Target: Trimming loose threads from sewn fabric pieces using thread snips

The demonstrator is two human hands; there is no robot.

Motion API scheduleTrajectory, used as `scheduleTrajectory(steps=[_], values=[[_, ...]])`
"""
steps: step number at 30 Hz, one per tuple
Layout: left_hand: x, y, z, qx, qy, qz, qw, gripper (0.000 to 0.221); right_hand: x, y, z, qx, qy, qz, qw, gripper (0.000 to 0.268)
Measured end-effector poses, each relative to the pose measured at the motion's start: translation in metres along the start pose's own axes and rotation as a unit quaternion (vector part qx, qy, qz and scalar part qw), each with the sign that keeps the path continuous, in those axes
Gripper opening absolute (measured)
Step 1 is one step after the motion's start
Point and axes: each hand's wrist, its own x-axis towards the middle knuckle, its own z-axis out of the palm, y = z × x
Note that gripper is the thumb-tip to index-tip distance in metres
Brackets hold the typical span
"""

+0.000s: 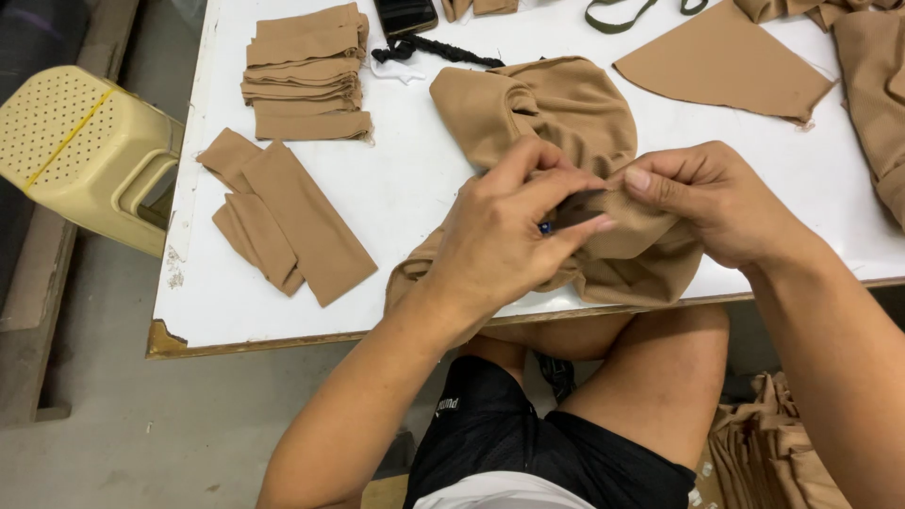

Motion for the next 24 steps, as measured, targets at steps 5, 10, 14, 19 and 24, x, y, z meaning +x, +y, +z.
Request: scheduleTrajectory(steps=[5, 10, 14, 19, 24], values=[[0.001, 0.004, 0.001, 0.014, 0.028, -0.001, 1.000, 0.025, 0.001, -0.014, 0.016, -0.054, -0.023, -0.010, 0.998, 0.026], [-0.002, -0.003, 0.000, -0.005, 0.008, -0.048, 0.999, 0.018, 0.003, -0.028, 0.027, -0.088, -0.017, 0.015, 0.996, 0.029], [-0.003, -0.014, -0.005, 0.018, -0.001, -0.061, 0.998, 0.014, 0.008, -0.017, 0.018, -0.119, -0.030, -0.018, 0.992, 0.025], [-0.006, -0.018, -0.016, 0.047, -0.028, -0.080, 0.995, 0.020, 0.013, -0.007, 0.018, -0.107, -0.044, -0.020, 0.993, 0.032], [-0.008, -0.015, -0.024, -0.011, 0.009, -0.024, 1.000, 0.032, 0.016, -0.011, 0.025, -0.101, -0.052, -0.017, 0.993, 0.037]])
